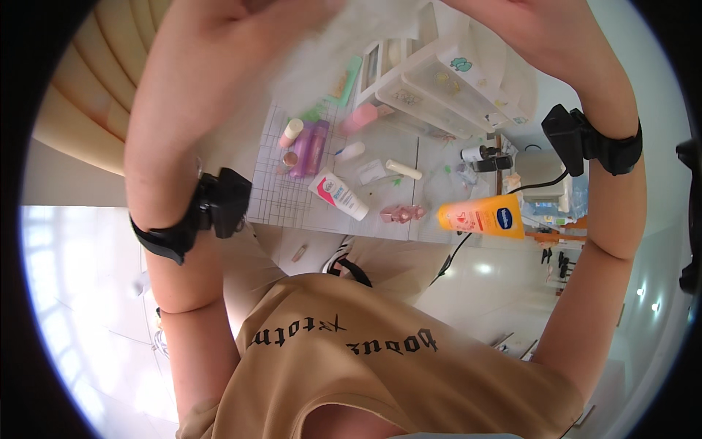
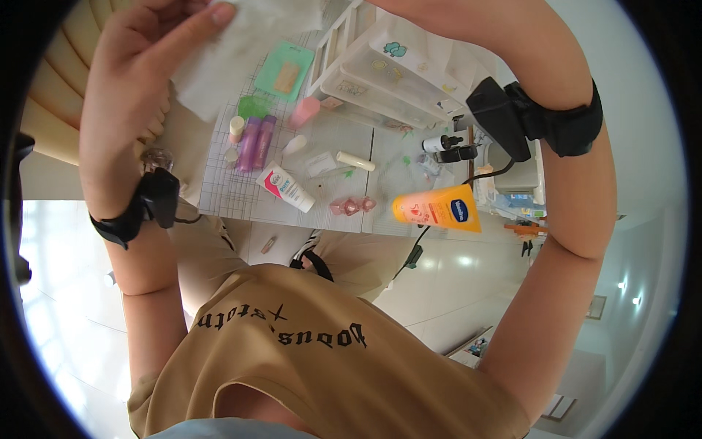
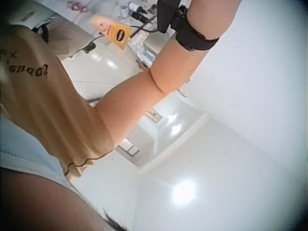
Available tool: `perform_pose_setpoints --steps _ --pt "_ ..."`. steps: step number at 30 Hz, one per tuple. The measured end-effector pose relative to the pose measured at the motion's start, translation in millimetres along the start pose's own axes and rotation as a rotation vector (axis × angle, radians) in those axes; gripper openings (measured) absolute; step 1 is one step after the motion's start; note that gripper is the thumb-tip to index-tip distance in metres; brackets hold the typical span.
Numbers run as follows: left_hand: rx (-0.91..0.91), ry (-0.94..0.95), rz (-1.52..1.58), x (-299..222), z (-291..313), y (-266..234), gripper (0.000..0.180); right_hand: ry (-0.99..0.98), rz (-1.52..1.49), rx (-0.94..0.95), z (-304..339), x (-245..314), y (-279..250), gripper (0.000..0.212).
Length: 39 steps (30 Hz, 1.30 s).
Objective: The person wipes the inside of a white plastic cosmetic organizer with a tissue, then wipes a yellow sunscreen tube and a small black bottle before returning them to the organizer. The person continues wiping the organizer's compartments and shelves with the tissue.
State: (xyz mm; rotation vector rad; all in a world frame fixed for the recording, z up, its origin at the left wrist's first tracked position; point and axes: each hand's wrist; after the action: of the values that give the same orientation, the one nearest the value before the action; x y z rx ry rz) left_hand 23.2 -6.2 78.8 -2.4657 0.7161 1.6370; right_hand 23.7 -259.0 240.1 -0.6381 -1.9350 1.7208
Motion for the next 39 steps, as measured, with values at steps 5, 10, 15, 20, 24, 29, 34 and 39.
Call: perform_pose_setpoints --steps 5,10,15,20,24,29,34,39 --pt "-0.054 0.059 -0.362 23 -32 -46 0.007 0.356 0.230 -0.070 50 6 6 0.073" --pt "0.025 0.217 -0.693 87 -83 -39 0.013 0.520 -0.048 -0.009 77 -3 34 0.102" --pt "0.379 0.376 -0.636 154 -123 -6 0.017 0.719 -0.053 0.108 98 -12 53 0.117" --pt "0.498 0.617 -0.638 202 -156 30 0.013 0.648 -0.157 0.078 113 -24 69 0.125" --pt "0.589 0.633 -0.515 226 -160 53 0.012 0.484 0.009 0.077 120 -34 79 0.123" --pt "0.588 0.530 -0.525 227 -153 60 0.010 0.434 0.191 0.038 120 -40 89 0.120" --pt "0.745 0.443 -0.385 214 -139 52 0.009 0.422 0.224 0.063 127 -35 86 0.118" --pt "0.967 0.554 -0.335 205 -128 46 0.015 0.437 0.327 0.072 129 -45 94 0.116"
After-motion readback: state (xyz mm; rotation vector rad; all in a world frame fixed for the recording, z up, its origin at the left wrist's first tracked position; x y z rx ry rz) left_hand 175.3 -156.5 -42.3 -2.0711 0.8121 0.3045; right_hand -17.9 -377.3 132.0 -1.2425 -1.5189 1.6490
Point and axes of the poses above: each hand's wrist, its own z-axis away from the middle knuckle, its own y-axis out of the palm, x = y × z, and after that the axes turned 1 degree about -x, right-handed
